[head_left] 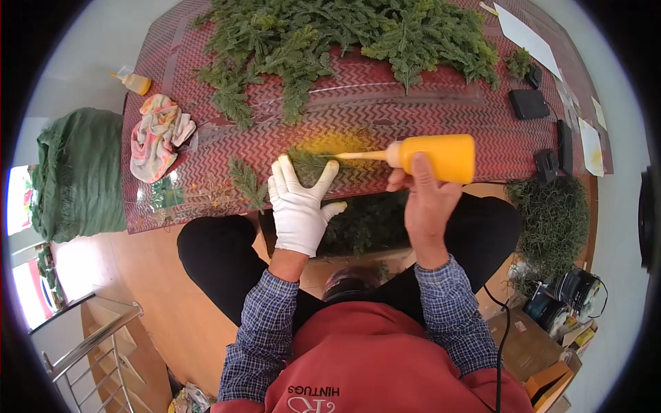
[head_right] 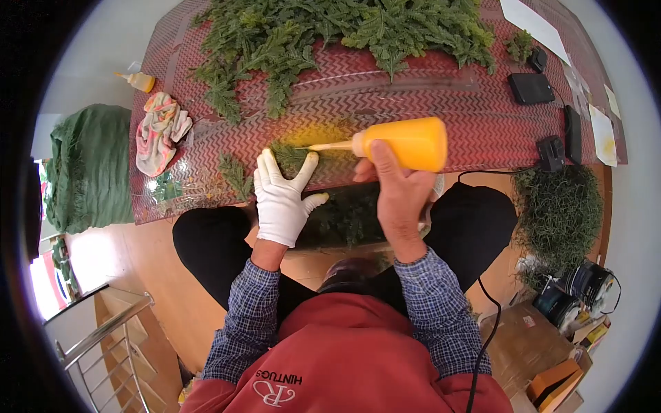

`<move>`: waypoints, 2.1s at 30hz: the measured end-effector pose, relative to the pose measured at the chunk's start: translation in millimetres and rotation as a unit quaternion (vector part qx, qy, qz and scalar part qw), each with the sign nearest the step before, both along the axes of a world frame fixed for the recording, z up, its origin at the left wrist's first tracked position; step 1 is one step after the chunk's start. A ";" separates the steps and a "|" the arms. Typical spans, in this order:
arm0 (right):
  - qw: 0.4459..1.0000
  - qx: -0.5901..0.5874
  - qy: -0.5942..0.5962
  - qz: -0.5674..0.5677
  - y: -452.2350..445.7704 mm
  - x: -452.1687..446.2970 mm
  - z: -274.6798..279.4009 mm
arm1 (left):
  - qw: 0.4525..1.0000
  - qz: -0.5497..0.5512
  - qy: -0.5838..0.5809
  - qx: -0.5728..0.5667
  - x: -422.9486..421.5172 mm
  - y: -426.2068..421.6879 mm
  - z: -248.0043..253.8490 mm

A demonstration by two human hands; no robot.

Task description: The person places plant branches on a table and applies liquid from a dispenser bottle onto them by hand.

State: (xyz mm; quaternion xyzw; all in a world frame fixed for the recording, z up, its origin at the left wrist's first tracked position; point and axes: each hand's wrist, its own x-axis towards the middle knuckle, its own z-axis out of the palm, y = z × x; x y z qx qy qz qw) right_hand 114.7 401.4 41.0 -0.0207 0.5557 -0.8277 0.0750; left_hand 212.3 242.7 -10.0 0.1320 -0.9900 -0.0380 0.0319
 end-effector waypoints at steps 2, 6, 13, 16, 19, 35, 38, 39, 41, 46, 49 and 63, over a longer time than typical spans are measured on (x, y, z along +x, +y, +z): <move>1.000 0.012 0.000 0.002 -13.2 6.3 -3.6 | 1.000 0.008 0.003 0.001 -0.2 1.4 -1.3; 0.999 0.029 -0.015 -0.001 -30.9 16.5 -21.3 | 0.999 0.024 -0.016 0.019 0.1 1.7 -0.5; 0.999 0.028 -0.022 -0.002 -39.6 18.4 -30.9 | 0.999 0.024 -0.028 0.031 -1.6 0.3 4.2; 0.998 0.053 -0.016 -0.005 -34.2 18.6 -32.9 | 0.998 -0.001 -0.042 0.041 0.4 -3.5 10.2; 0.999 0.045 -0.024 -0.010 -27.2 19.2 -32.1 | 0.996 -0.020 -0.078 0.031 0.6 -5.8 18.2; 0.999 0.038 -0.003 -0.012 -23.3 21.9 -19.1 | 0.993 -0.051 -0.109 0.010 1.9 -8.4 22.2; 0.999 0.044 -0.023 0.004 -34.0 22.5 -30.8 | 0.993 -0.045 -0.108 0.011 2.0 -8.6 21.9; 0.999 0.045 -0.025 0.001 -34.4 23.0 -33.0 | 0.993 -0.044 -0.107 0.012 1.6 -8.4 21.9; 0.998 0.054 -0.004 -0.018 -29.5 23.9 -33.5 | 0.994 -0.044 -0.101 0.014 1.7 -9.2 21.1; 0.998 0.054 0.011 -0.024 -10.5 21.4 -20.0 | 0.991 -0.051 -0.122 0.001 0.4 -9.0 23.7; 0.998 0.063 0.014 -0.014 -12.9 22.5 -21.0 | 0.992 -0.052 -0.116 -0.002 1.7 -8.8 22.3; 0.995 0.087 0.030 -0.027 12.7 13.2 -23.6 | 0.991 -0.070 -0.111 0.004 3.7 -11.3 21.9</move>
